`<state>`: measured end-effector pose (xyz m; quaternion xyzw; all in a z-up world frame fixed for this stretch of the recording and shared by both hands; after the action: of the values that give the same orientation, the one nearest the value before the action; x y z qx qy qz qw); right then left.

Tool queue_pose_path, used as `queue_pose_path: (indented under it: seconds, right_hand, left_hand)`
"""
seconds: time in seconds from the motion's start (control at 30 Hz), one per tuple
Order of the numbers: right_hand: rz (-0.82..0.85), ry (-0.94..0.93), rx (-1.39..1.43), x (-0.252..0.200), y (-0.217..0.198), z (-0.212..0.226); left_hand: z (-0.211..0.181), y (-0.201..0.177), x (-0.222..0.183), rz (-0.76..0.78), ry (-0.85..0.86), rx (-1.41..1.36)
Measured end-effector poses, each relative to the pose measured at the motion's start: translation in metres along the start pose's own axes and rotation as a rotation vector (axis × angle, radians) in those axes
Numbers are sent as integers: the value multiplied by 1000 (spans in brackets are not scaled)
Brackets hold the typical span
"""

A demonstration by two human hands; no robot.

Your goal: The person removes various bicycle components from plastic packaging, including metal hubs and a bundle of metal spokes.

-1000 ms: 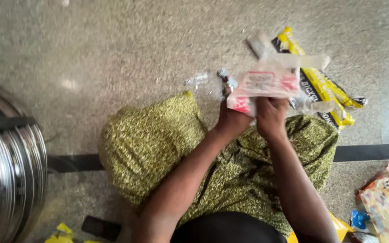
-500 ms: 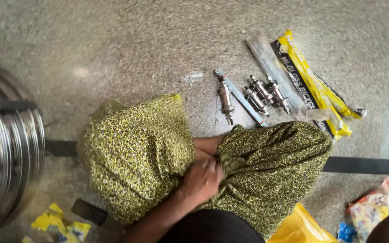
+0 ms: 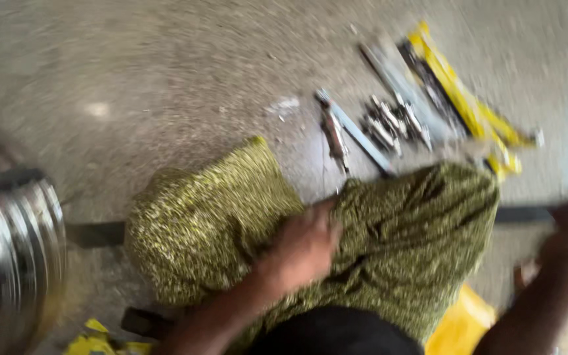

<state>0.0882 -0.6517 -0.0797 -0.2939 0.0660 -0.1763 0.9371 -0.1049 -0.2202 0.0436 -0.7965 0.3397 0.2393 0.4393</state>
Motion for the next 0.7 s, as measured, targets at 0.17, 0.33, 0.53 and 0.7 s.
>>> queue_pose_path:
  seconds: [0.17,0.33,0.53,0.7]
  right_hand:
    - [429,-215,-395,-135,43,152]
    - [1070,104,-836,-206,142,225]
    - [1091,-468,-1042,-226,237,130]
    - [867,-548,-633,-231,284,125]
  left_hand:
    - [71,-40,46,-292,92,140]
    - [107,34,84,135,-74,283]
    - [95,40,87,289,-162,101]
    - [91,40,86,282,-210,34]
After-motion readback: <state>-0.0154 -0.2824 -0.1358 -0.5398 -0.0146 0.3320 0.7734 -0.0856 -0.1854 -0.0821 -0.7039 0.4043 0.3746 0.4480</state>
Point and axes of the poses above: each hand's wrist, its own x-axis towards the middle knuckle, its own y-axis out of the palm, z = x × y, the point moved 3 cm from there along x, towards the middle knuckle, and after that the axes turned 2 degrees about -x, right-handed, at the moved point
